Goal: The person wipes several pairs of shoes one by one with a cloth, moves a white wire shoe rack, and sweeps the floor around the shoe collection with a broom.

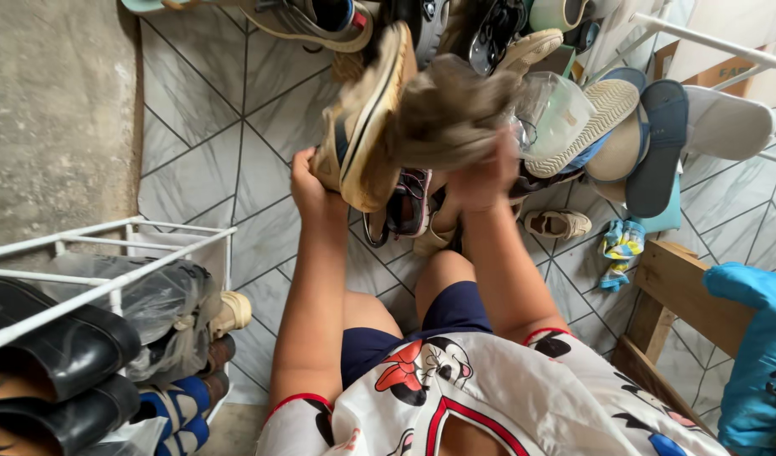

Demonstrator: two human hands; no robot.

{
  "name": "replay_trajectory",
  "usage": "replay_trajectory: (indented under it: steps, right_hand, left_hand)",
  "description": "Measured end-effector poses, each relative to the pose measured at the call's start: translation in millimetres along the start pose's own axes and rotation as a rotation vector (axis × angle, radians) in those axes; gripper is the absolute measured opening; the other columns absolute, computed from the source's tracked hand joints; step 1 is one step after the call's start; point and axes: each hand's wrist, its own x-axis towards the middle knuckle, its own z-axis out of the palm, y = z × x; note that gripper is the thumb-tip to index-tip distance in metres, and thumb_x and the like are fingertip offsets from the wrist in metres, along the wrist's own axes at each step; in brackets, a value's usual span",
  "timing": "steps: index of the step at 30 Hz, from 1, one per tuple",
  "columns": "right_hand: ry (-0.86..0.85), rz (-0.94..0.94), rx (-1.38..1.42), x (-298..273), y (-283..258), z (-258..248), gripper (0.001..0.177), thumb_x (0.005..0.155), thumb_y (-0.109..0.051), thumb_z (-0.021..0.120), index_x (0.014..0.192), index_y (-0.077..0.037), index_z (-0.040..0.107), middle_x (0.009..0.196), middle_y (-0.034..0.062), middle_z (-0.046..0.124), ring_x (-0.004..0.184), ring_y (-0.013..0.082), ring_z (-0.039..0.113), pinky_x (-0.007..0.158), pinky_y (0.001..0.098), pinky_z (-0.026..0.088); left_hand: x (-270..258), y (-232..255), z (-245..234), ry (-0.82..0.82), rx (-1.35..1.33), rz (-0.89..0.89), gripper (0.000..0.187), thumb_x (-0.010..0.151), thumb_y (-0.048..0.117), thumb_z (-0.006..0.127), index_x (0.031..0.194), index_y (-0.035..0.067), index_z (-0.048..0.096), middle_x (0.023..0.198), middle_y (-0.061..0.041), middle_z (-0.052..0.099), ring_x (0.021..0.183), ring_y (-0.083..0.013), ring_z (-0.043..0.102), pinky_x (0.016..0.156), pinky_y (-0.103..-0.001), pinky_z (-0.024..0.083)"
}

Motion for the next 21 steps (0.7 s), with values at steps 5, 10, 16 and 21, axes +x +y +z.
replay_trajectory:
  steps: [5, 10, 16, 21]
  right_hand:
    - [-0.266, -0.325, -1.451, -9.0, 73.6, -48.8, 0.042, 0.091, -0.02, 0.057, 0.13, -0.006, 0.064, 0.126, 0.014, 0.06, 0.117, 0.0296, 0.06, 0.104, 0.0401, 0.049]
    - [0.174, 0.027, -1.707, -0.6, 22.6, -221.4, 0.032, 0.092, -0.009, 0.06, 0.123, -0.008, 0.069, 0.113, 0.0021, 0.071, 0.104, 0.0189, 0.071, 0.094, 0.0296, 0.056]
    - [0.404, -0.047, -0.657, 39.5, -84.3, -158.3, 0.032, 0.099, -0.024, 0.073, 0.124, -0.006, 0.063, 0.105, 0.0092, 0.068, 0.087, 0.0192, 0.064, 0.075, 0.0332, 0.054]
    - [0.291, -0.135, -0.686, 26.6, -101.4, -112.8, 0.027, 0.105, -0.014, 0.064, 0.128, -0.001, 0.06, 0.116, 0.0108, 0.069, 0.104, 0.0216, 0.068, 0.094, 0.0365, 0.058]
  left_hand:
    - [-27.7, 24.8, 29.4, 0.047, 0.077, -0.189, 0.057, 0.092, 0.043, 0.06, 0.123, -0.005, 0.06, 0.119, -0.02, 0.069, 0.111, -0.0309, 0.069, 0.098, -0.045, 0.057]
    - [-27.2, 67.9, 35.1, 0.018, 0.185, -0.067, 0.065, 0.086, 0.044, 0.072, 0.125, -0.006, 0.061, 0.12, -0.018, 0.071, 0.112, -0.0298, 0.07, 0.1, -0.046, 0.058]
    - [-47.2, 58.1, 61.8, -0.258, 0.586, 0.314, 0.044, 0.079, 0.013, 0.093, 0.083, 0.01, 0.05, 0.08, -0.001, 0.064, 0.072, -0.0179, 0.058, 0.067, -0.035, 0.053]
    - [-72.3, 47.7, 86.9, -0.315, 1.482, 1.386, 0.048, 0.082, 0.01, 0.088, 0.074, 0.009, 0.041, 0.067, -0.004, 0.045, 0.066, -0.0267, 0.049, 0.065, -0.038, 0.043]
